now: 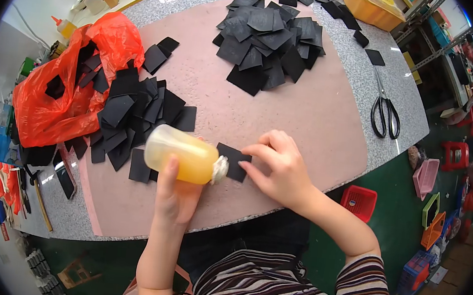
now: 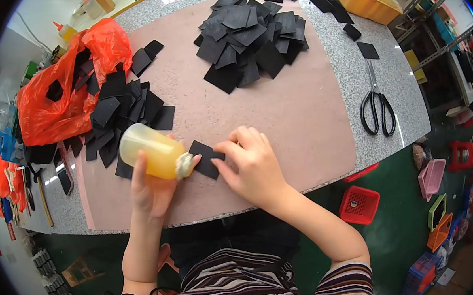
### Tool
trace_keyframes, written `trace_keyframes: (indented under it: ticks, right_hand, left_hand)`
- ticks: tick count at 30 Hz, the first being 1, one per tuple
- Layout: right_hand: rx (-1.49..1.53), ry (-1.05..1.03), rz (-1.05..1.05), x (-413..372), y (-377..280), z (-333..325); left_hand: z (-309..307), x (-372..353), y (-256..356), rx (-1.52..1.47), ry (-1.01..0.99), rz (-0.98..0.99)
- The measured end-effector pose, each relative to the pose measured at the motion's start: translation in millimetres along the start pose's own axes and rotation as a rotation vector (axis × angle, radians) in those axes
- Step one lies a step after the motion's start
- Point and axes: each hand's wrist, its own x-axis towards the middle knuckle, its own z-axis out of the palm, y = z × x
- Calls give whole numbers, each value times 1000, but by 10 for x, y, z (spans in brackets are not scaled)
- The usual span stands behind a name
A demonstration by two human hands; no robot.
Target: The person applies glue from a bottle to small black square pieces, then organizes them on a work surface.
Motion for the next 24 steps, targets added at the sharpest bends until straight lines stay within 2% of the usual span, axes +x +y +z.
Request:
trace_keyframes:
  ticks: [1,2,4,7,8,9,11,15,17,19,20,22,23,24]
  right_hand:
    - [0,25,-8,-51,-19,-19]
    - [-26,-6,-121,-148,-48,-45]
    - [-239,-84,-228,-343,-150,-48]
    - [-400,-140,-308,-450,-147,-25]
    - [-397,-170,-305,-458,-134,-31]
    - [-396,-199,-302,-462,-129,-34]
    - [-400,-162,-306,-449,-139,-25]
    - [-349,-91,-304,-418,-137,9]
    - [-360,-110,-308,-395,-137,2]
    - [-360,-126,-314,-408,-152,11]
    - [-362,-124,-327,-404,-134,23]
    - [-373,-178,-309,-408,-124,10]
    - [-294,-177,-223,-371,-150,-18]
    - [-215,-177,-144,-261,-162,-73]
  left_hand:
    - [33,43,-28,137,62,3]
    - [54,57,-17,169,51,13]
    - [114,52,28,232,34,26]
    - [235,63,26,1113,-134,466]
    - [278,108,-74,1106,-202,671]
    - [402,84,-73,1286,-291,708]
    - [347,159,-132,1391,-332,728]
    - [279,316,130,1559,-109,891]
    - [357,169,114,1501,-134,882]
    - [401,47,16,1430,-331,695]
    - [301,84,-14,1415,-328,703]
    - [233,178,182,1533,-185,839]
    - [185,201,297,1590,-118,901]
    - [116,166,400,1527,-8,859]
